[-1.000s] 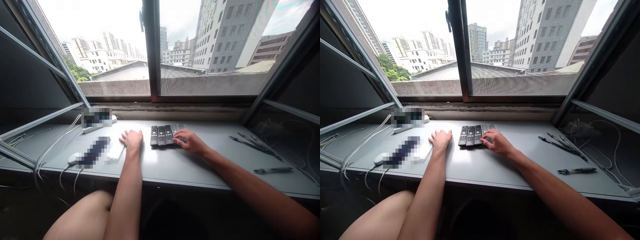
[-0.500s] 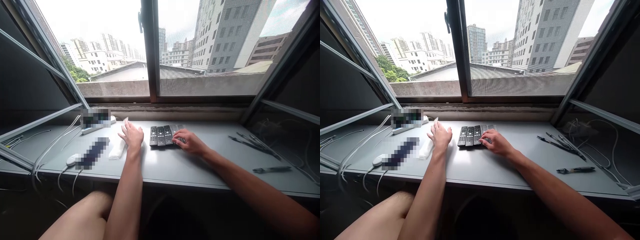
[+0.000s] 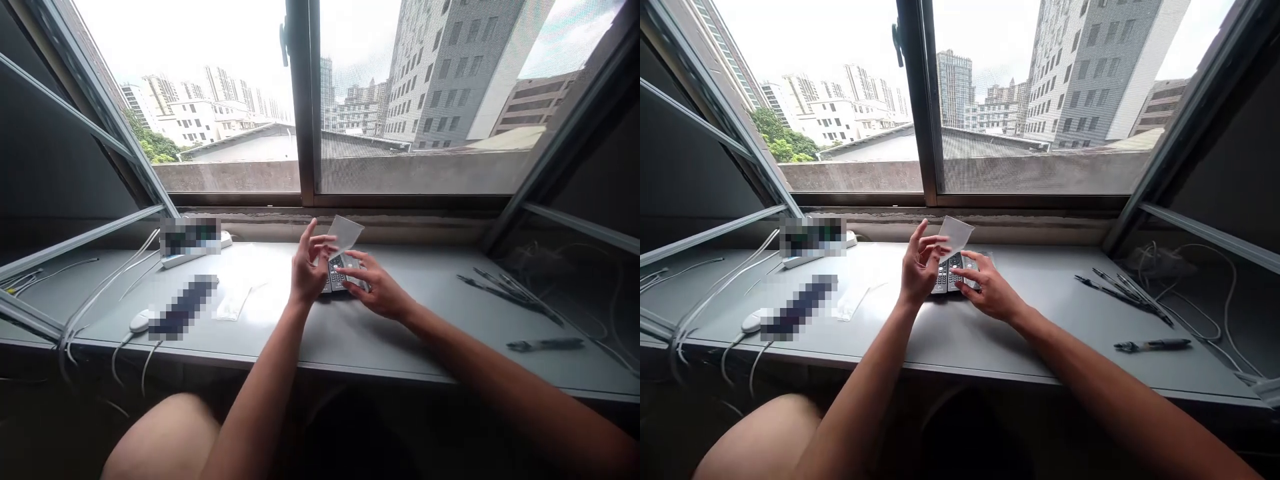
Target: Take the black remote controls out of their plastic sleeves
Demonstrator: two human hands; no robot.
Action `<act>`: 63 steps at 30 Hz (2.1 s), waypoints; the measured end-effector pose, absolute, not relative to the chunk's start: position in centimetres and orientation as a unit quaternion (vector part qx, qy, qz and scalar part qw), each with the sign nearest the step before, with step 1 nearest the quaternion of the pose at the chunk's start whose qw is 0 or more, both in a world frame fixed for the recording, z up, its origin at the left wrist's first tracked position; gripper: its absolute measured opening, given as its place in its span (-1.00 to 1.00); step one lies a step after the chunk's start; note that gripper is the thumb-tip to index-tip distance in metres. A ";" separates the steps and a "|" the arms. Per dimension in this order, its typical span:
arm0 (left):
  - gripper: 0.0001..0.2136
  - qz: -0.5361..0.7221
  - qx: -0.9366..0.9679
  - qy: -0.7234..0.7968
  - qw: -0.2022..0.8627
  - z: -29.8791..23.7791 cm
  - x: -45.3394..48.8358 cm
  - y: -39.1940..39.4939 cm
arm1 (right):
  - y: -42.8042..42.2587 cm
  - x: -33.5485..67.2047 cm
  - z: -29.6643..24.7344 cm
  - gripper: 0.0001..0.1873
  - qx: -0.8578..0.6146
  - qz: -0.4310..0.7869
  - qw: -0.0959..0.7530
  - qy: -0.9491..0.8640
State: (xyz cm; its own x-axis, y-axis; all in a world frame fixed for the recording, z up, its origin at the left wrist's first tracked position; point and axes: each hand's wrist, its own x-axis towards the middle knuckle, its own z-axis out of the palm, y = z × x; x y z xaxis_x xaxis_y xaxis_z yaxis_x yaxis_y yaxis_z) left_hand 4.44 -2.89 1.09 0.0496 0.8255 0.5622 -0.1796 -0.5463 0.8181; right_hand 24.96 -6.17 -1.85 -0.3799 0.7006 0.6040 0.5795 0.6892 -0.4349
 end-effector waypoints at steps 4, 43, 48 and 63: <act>-0.41 0.647 0.493 0.219 0.539 1.7 4.2 -2.6 | -6.3 24.9 -2.0 -0.66 -0.362 0.082 0.386 -0.844; -0.74 0.537 0.291 0.282 0.740 -0.4 6.5 -2.7 | -6.8 24.5 -1.9 -0.74 -0.358 -0.026 0.492 -0.793; -0.81 0.537 0.315 0.336 0.707 0.4 6.2 -1.6 | -6.7 25.2 -2.2 -0.65 -0.368 -0.047 0.487 -0.790; -0.78 0.548 0.466 0.314 0.620 1.0 3.4 5.6 | -1.9 26.6 1.7 -0.72 -0.355 -0.083 0.518 -0.774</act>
